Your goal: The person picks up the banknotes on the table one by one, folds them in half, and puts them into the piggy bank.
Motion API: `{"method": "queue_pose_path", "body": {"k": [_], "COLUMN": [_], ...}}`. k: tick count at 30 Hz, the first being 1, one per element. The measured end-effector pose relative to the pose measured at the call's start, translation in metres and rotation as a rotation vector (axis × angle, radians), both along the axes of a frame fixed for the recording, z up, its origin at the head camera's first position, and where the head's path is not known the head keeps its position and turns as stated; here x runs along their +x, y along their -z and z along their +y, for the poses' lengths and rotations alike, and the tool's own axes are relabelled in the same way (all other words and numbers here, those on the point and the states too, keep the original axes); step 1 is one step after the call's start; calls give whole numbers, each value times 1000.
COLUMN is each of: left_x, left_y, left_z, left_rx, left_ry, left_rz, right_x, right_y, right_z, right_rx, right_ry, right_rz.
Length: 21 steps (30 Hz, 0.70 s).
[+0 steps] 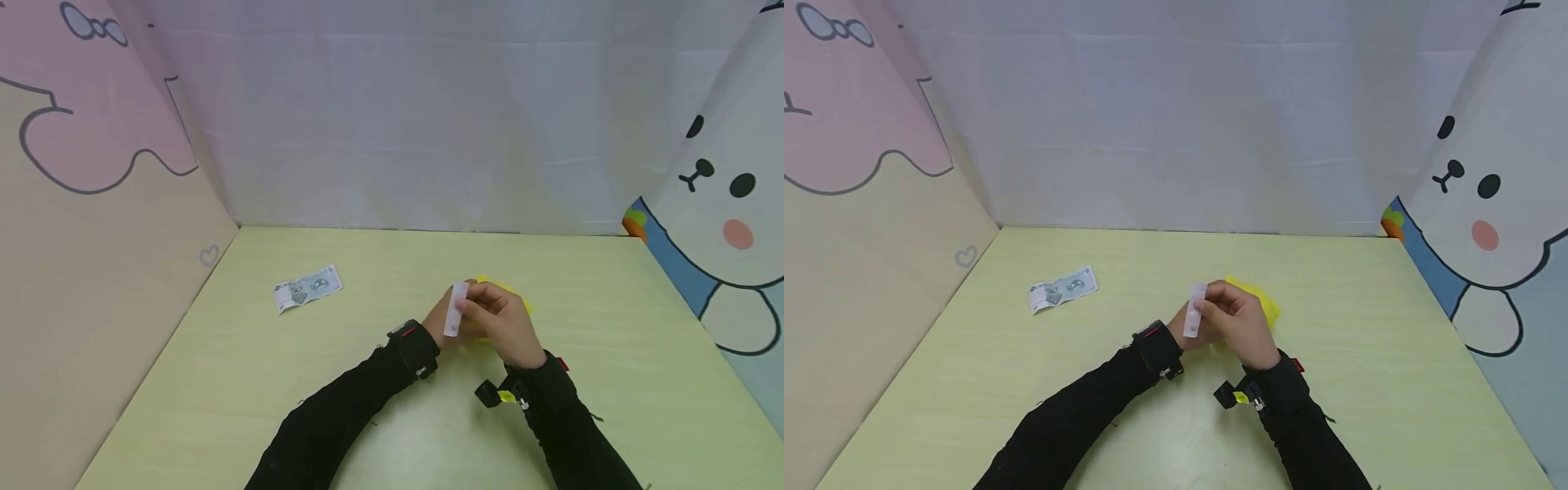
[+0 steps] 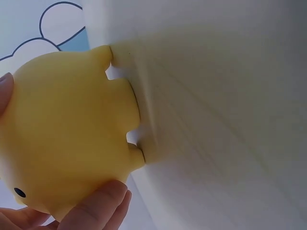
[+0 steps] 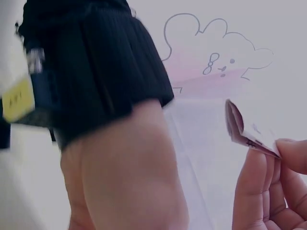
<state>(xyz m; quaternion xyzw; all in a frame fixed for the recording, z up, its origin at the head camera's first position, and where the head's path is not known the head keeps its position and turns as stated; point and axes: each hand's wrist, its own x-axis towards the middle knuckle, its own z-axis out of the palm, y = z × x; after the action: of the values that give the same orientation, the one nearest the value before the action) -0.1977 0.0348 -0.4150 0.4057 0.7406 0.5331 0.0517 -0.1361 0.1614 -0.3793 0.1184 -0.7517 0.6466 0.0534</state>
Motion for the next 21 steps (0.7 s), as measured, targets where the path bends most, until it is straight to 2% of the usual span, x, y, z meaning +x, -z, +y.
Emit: {"method": "queue_pose_path", "body": {"k": [4, 6, 8, 15, 21], "left_x": [-6, -9, -8, 0, 11], "left_y": [16, 24, 26, 24, 23], "left_z": [-1, -4, -7, -20, -31], "left_rx": [-76, -112, -130, -165, -221], "left_ry": [-51, -78, -105, -190, -258], "left_rz": [38, 31, 9, -128, -235], "right_x": [-3, -4, -6, -10, -13], "right_y": [1, 1, 2, 3, 5], "right_z": [3, 5, 7, 14, 17], "right_rx": [-34, -55, -76, -144, -173], "right_ry": [5, 3, 7, 11, 25], "right_rz": [3, -5, -21, -65, -59]}}
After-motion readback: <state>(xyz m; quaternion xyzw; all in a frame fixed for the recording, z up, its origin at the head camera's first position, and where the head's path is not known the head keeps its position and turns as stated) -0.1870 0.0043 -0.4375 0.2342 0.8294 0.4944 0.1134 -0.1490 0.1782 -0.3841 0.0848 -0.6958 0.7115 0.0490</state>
